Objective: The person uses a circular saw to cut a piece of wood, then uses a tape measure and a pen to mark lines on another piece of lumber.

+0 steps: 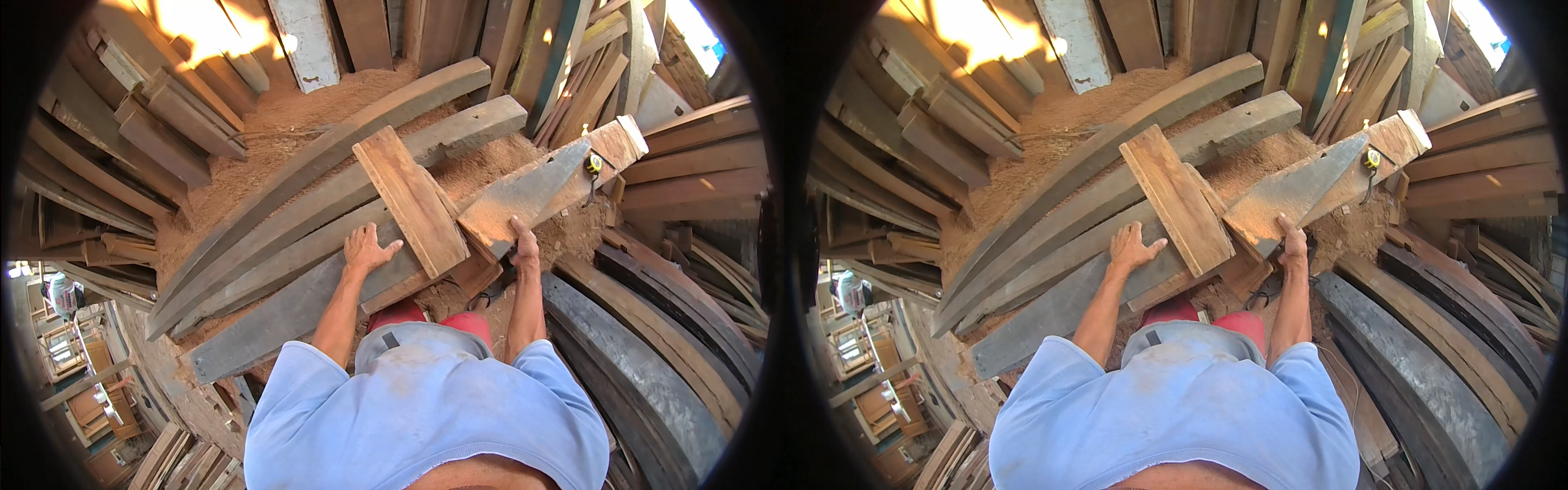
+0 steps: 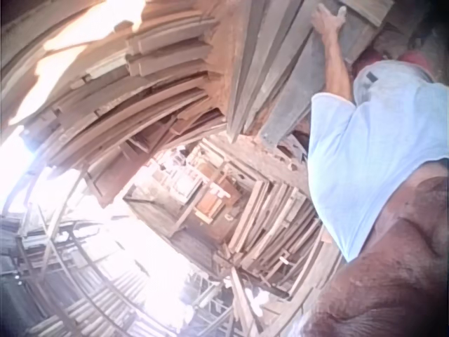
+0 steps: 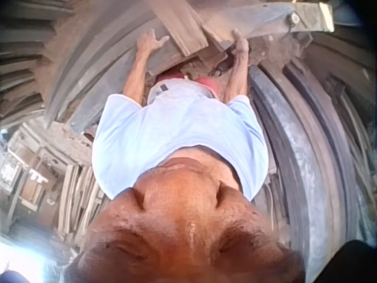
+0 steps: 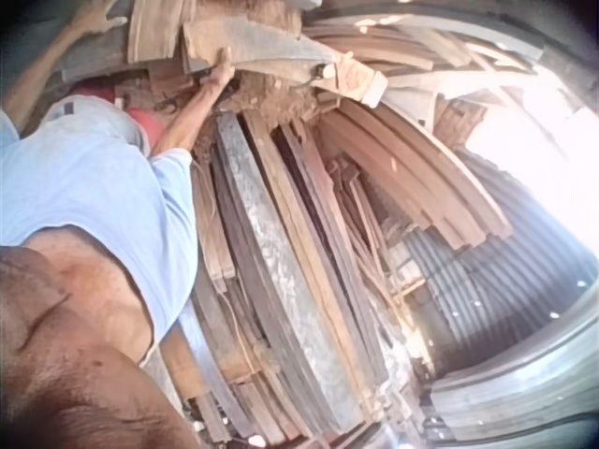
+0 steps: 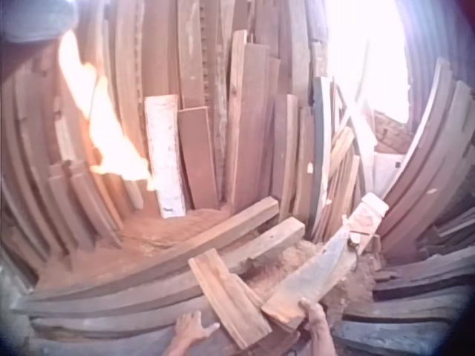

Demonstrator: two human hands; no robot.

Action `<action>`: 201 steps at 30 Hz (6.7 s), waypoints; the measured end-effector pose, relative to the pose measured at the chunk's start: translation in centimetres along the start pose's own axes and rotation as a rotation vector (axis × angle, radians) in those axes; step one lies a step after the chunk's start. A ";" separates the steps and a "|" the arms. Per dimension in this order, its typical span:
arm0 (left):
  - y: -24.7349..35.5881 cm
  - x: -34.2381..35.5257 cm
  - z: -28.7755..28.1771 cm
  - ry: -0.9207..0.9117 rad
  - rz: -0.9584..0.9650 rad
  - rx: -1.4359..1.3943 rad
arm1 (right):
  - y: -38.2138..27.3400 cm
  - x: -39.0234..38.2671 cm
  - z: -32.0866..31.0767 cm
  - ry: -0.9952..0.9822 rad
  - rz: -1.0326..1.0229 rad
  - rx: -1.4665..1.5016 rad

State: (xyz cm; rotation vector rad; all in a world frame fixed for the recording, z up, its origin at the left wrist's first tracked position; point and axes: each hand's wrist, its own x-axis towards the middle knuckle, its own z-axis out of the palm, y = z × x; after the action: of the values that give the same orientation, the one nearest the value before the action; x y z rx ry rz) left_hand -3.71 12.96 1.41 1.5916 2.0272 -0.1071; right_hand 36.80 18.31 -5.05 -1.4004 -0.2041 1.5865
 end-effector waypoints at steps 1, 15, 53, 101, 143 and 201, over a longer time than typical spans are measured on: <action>-0.1 0.0 0.4 0.004 0.001 -0.001 | -0.6 -0.5 -1.3 -0.014 0.009 -0.030; 2.1 -5.2 5.0 0.105 0.116 0.001 | -2.8 -6.1 -9.3 -0.020 0.030 -0.217; 9.9 -29.8 7.7 0.442 0.141 -1.976 | -1.0 -25.2 7.5 -1.016 -0.096 -0.700; -28.1 -41.0 34.8 0.586 -1.137 -1.186 | 22.9 -30.2 24.3 -1.393 -0.232 -1.513; 1.7 -18.5 8.1 0.158 0.189 0.223 | 12.7 -14.7 0.7 -0.394 0.540 -0.414; 0.7 -22.6 15.8 -0.122 -0.578 -1.847 | 1.6 -0.9 0.8 -0.349 -0.335 -1.252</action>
State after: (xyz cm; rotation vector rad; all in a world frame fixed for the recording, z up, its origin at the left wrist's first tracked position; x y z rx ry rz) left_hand 6.04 -12.70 -1.20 -0.1595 1.3388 1.0703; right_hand 35.18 17.19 -5.25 -1.7803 -1.7739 1.3903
